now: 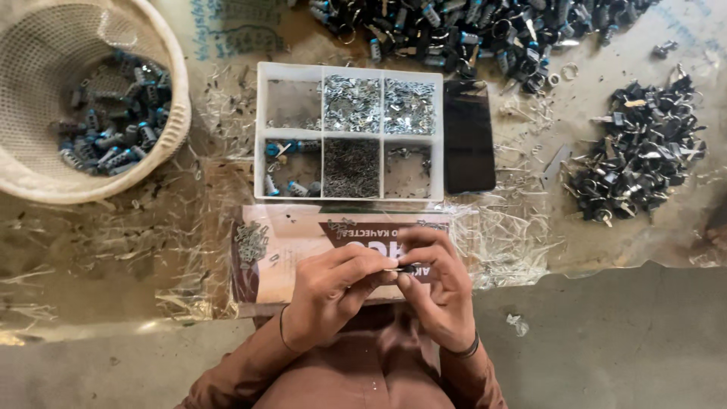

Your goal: The person picks small plastic wall anchors and metal screws from piles on the workbench, fits a screw into each anchor by hand, and places the assembled sets into a compartment organizer box, occasionally reaching into a large pile to gather more parts.

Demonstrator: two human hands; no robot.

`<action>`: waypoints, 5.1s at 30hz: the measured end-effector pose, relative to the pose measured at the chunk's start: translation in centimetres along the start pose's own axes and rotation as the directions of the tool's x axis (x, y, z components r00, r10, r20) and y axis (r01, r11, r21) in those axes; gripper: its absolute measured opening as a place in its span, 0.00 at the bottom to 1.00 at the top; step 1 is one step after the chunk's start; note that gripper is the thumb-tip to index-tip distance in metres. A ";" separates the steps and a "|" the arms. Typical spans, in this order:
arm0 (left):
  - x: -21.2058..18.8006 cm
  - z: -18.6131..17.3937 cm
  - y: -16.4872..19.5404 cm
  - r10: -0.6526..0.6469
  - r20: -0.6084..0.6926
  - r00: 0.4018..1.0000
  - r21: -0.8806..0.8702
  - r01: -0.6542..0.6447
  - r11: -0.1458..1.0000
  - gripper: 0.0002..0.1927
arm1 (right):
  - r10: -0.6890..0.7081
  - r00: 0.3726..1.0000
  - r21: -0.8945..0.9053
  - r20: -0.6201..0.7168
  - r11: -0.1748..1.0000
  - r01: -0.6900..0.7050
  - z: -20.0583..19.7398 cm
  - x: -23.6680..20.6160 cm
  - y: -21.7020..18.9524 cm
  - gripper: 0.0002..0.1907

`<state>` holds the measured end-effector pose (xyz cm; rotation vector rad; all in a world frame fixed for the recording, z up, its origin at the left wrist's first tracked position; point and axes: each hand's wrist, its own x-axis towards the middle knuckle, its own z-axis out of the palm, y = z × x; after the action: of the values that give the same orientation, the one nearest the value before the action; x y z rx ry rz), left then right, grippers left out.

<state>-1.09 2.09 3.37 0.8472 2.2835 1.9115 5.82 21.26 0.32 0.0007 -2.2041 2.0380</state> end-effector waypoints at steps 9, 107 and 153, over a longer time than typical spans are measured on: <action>-0.1 -2.7 -1.1 0.043 -0.091 0.995 0.179 -0.026 0.983 0.09 | 0.093 0.983 0.773 -0.158 0.632 0.064 -3.6 -0.3 3.5 0.10; 6.4 -4.8 -3.6 0.021 -0.303 0.953 0.213 0.046 0.976 0.23 | -0.162 0.982 -0.359 0.098 0.914 0.187 4.3 15.3 -1.6 0.02; 6.3 -4.4 -4.1 0.007 -0.270 0.963 0.161 0.038 0.986 0.22 | -0.130 0.986 -0.303 0.107 0.940 0.157 3.1 14.7 -0.2 0.05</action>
<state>-9.58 0.49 2.49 0.6098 2.6262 1.9600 -9.04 19.52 1.76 0.2130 -2.4726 1.6264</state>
